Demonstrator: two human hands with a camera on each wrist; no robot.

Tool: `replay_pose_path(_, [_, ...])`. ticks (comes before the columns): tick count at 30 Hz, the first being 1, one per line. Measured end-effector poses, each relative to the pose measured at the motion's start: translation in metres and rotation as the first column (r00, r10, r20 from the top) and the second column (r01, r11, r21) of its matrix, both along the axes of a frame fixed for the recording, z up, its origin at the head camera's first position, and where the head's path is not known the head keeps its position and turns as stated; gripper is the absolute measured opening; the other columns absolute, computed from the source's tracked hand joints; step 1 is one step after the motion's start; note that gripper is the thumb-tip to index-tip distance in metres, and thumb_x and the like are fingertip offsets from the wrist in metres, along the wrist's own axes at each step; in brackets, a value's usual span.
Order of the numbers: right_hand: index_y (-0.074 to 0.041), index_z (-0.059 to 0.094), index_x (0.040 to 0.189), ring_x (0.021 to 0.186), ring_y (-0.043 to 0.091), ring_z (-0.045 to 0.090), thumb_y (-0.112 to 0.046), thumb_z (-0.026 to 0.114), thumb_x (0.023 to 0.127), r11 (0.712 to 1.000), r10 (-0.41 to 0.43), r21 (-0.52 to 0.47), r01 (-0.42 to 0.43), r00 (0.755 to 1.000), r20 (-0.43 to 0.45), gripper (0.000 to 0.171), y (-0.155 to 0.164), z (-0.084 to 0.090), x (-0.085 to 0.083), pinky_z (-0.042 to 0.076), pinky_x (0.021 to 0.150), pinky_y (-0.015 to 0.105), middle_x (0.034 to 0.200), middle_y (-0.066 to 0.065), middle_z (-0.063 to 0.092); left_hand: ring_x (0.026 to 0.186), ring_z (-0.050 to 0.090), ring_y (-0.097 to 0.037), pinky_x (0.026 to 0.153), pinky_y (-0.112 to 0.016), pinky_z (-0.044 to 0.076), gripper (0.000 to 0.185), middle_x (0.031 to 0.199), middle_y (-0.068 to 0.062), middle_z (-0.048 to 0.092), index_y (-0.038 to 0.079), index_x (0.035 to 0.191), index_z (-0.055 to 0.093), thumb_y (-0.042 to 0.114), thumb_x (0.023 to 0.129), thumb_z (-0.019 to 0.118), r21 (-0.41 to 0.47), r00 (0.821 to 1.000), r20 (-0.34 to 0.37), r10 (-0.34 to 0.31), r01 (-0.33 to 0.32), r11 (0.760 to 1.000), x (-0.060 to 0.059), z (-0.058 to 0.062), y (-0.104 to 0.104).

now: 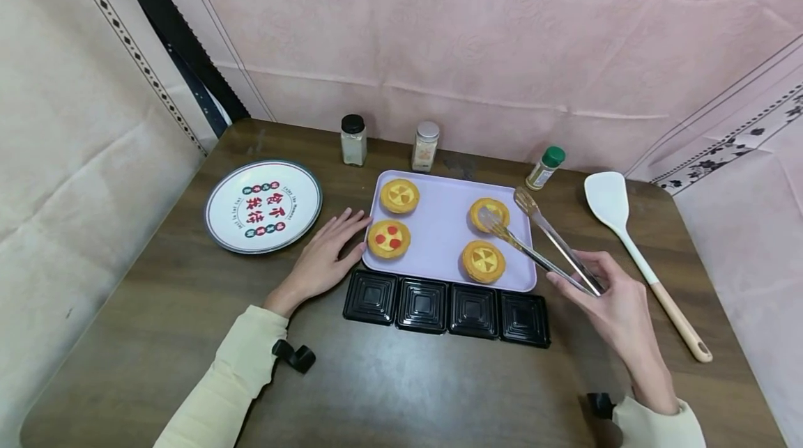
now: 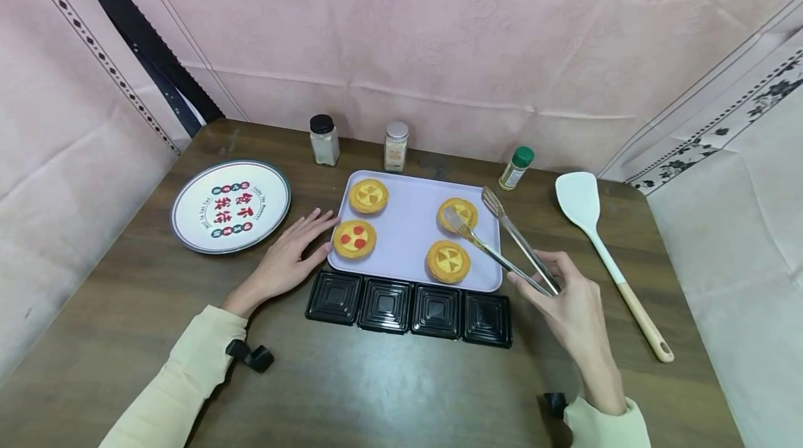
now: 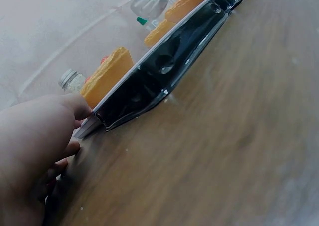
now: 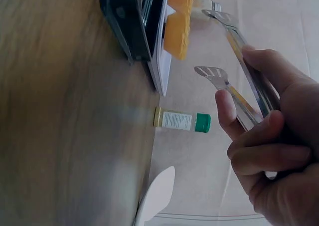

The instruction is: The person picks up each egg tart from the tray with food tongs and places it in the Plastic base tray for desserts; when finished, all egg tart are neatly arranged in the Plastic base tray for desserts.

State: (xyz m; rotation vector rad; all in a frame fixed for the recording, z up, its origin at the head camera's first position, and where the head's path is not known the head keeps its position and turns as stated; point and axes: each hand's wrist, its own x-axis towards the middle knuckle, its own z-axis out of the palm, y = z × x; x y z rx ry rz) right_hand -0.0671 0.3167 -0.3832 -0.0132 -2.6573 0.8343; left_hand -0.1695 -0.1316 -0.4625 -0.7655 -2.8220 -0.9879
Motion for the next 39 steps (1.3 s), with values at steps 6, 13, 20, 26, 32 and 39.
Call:
replay_pose_path(6, [-0.016,0.068,0.118,0.062,0.014,0.052,-0.037,0.086,0.076,0.999,0.024,0.046,-0.023,1.000,-0.011,0.050,-0.005,-0.005,-0.006,0.034,0.054,0.021,0.084,-0.001,0.071,0.147,0.018,-0.024,0.119,-0.044,0.012,0.053,0.156,-0.004,0.034,0.020,0.151,0.041,0.040,0.103,0.048,-0.007,1.000,-0.004,-0.003,0.003,1.000,0.003,-0.001,-0.001])
replay_pose_path(13, [-0.012,0.069,0.115,0.072,0.020,0.059,-0.035,0.085,0.077,0.998,0.038,0.055,-0.038,0.999,0.012,0.047,-0.007,-0.003,-0.011,0.038,0.056,0.018,0.092,0.007,0.073,0.147,0.018,-0.022,0.119,-0.043,0.011,0.052,0.157,-0.002,0.033,0.021,0.151,0.041,0.041,0.103,0.047,-0.019,1.000,-0.005,0.004,-0.004,1.000,0.002,-0.002,-0.001])
replay_pose_path(20, [-0.010,0.069,0.115,0.067,0.020,0.054,-0.035,0.083,0.079,0.996,0.049,0.073,-0.054,0.996,0.068,0.046,-0.006,-0.005,-0.012,0.038,0.049,0.023,0.091,0.010,0.072,0.147,0.018,-0.022,0.119,-0.043,0.011,0.053,0.156,-0.003,0.033,0.020,0.151,0.041,0.041,0.103,0.047,-0.024,1.000,-0.001,-0.003,0.003,1.000,0.004,-0.006,-0.002])
replay_pose_path(26, [-0.010,0.069,0.114,0.068,0.022,0.056,-0.034,0.083,0.079,0.996,0.054,0.063,-0.058,0.996,0.064,0.044,-0.006,-0.005,-0.012,0.039,0.050,0.022,0.091,0.011,0.072,0.147,0.017,-0.022,0.119,-0.043,0.010,0.053,0.157,-0.003,0.033,0.022,0.152,0.040,0.042,0.103,0.046,-0.028,1.000,0.008,0.005,-0.005,1.000,0.004,-0.006,-0.001])
replay_pose_path(32, [-0.012,0.070,0.113,0.069,0.018,0.055,-0.034,0.084,0.079,0.998,0.052,0.015,-0.053,0.997,0.051,0.042,-0.003,-0.001,-0.014,0.039,0.052,0.019,0.092,0.010,0.073,0.147,0.016,-0.022,0.119,-0.042,0.010,0.053,0.157,-0.003,0.032,0.022,0.152,0.040,0.042,0.103,0.046,-0.034,1.000,0.011,0.006,-0.005,0.999,0.001,-0.003,-0.001])
replay_pose_path(39, [-0.017,0.071,0.114,0.062,0.007,0.055,-0.017,0.087,0.076,0.982,0.167,-0.091,-0.168,0.986,-0.017,0.041,-0.013,0.018,-0.005,0.041,0.048,0.016,0.091,0.001,0.073,0.147,0.016,-0.021,0.119,-0.042,0.010,0.053,0.157,-0.002,0.032,0.022,0.152,0.039,0.042,0.103,0.046,-0.036,1.000,0.005,-0.003,0.003,0.999,-0.003,0.001,-0.001])
